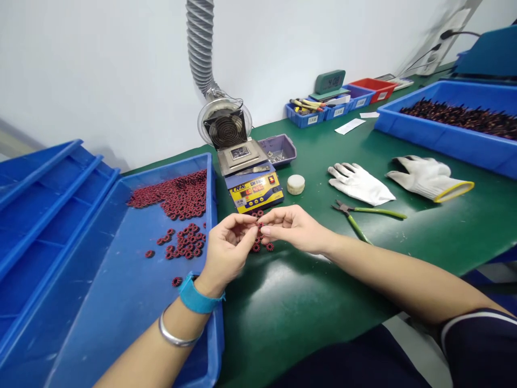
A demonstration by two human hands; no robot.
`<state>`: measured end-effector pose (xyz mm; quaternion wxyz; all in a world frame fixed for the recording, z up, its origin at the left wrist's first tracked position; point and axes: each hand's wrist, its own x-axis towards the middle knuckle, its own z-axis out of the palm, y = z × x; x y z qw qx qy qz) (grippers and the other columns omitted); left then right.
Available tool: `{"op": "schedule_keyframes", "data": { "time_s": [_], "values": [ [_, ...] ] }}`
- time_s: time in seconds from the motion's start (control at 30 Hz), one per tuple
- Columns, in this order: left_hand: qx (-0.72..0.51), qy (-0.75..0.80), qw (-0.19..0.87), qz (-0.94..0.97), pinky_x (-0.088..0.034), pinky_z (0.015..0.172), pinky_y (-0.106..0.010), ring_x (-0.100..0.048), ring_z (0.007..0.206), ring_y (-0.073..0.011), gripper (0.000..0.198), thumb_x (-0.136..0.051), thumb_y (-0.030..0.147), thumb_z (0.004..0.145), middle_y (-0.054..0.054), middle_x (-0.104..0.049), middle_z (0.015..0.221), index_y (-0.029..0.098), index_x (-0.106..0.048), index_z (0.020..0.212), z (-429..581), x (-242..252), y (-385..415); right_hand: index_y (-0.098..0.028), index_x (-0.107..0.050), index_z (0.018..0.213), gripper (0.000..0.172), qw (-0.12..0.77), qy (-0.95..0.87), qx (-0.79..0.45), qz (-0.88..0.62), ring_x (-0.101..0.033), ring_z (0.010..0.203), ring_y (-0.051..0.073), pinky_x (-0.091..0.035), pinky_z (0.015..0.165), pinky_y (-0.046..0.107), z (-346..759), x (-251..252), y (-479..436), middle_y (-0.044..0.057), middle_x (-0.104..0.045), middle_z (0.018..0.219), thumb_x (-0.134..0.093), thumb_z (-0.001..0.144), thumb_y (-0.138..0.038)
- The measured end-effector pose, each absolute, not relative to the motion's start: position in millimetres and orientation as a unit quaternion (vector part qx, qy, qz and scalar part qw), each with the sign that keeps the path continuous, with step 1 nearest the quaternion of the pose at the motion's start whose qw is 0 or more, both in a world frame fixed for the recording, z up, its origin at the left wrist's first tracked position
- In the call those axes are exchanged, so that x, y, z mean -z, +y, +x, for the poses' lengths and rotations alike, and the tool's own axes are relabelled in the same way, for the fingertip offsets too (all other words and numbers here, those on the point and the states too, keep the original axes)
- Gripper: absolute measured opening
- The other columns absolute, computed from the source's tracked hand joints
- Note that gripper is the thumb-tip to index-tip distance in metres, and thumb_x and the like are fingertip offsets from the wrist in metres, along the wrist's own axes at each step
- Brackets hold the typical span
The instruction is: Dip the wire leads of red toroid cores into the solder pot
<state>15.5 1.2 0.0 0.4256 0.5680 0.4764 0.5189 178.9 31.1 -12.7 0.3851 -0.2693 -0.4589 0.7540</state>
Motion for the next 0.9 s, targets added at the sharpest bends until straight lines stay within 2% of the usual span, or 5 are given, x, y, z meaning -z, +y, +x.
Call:
{"op": "schedule_keyframes", "data": {
  "time_s": [0.1, 0.27, 0.47, 0.9],
  "values": [
    [-0.521, 0.468, 0.440, 0.562, -0.053, 0.057, -0.022, -0.064, 0.064, -0.0127, 0.021, -0.073, 0.025, 0.070, -0.003, -0.069, 0.075, 0.014, -0.067, 0.087, 15.3, -1.0, 1.1, -0.012, -0.067, 0.083, 0.038, 0.369, -0.455, -0.762, -0.277, -0.067, 0.060, 0.008, -0.054, 0.063, 0.022, 179.4, 11.8, 31.7, 0.000, -0.070, 0.066, -0.085, 0.060, -0.038],
    [-0.518, 0.445, 0.442, 0.581, -0.053, 0.055, -0.023, -0.064, 0.062, -0.0135, 0.017, -0.074, 0.027, 0.070, -0.003, -0.069, 0.072, 0.015, -0.066, 0.080, 15.2, -3.0, 0.8, -0.012, -0.067, 0.084, 0.044, 0.339, -0.447, -0.774, -0.293, -0.068, 0.060, 0.009, -0.055, 0.063, 0.021, 181.0, 10.4, 33.2, 0.000, -0.071, 0.066, -0.085, 0.058, -0.043],
    [-0.516, 0.465, 0.428, 0.578, -0.047, 0.051, -0.020, -0.056, 0.055, -0.0097, 0.017, -0.076, 0.029, 0.071, -0.001, -0.064, 0.065, 0.015, -0.066, 0.070, 13.2, -4.4, 3.3, -0.012, -0.068, 0.081, 0.043, 0.316, -0.439, -0.792, -0.284, -0.067, 0.061, 0.009, -0.055, 0.062, 0.021, 184.1, 8.5, 33.7, 0.002, -0.072, 0.072, -0.084, 0.059, -0.045],
    [-0.528, 0.491, 0.472, 0.507, -0.041, 0.052, -0.018, -0.050, 0.053, -0.0069, 0.022, -0.078, 0.032, 0.068, 0.002, -0.059, 0.058, 0.014, -0.066, 0.068, 7.9, 0.6, 6.7, -0.013, -0.068, 0.077, 0.037, 0.341, -0.403, -0.798, -0.289, -0.066, 0.059, 0.007, -0.056, 0.062, 0.020, 185.3, 12.3, 38.6, 0.002, -0.071, 0.072, -0.085, 0.060, -0.041]
  ]
}}
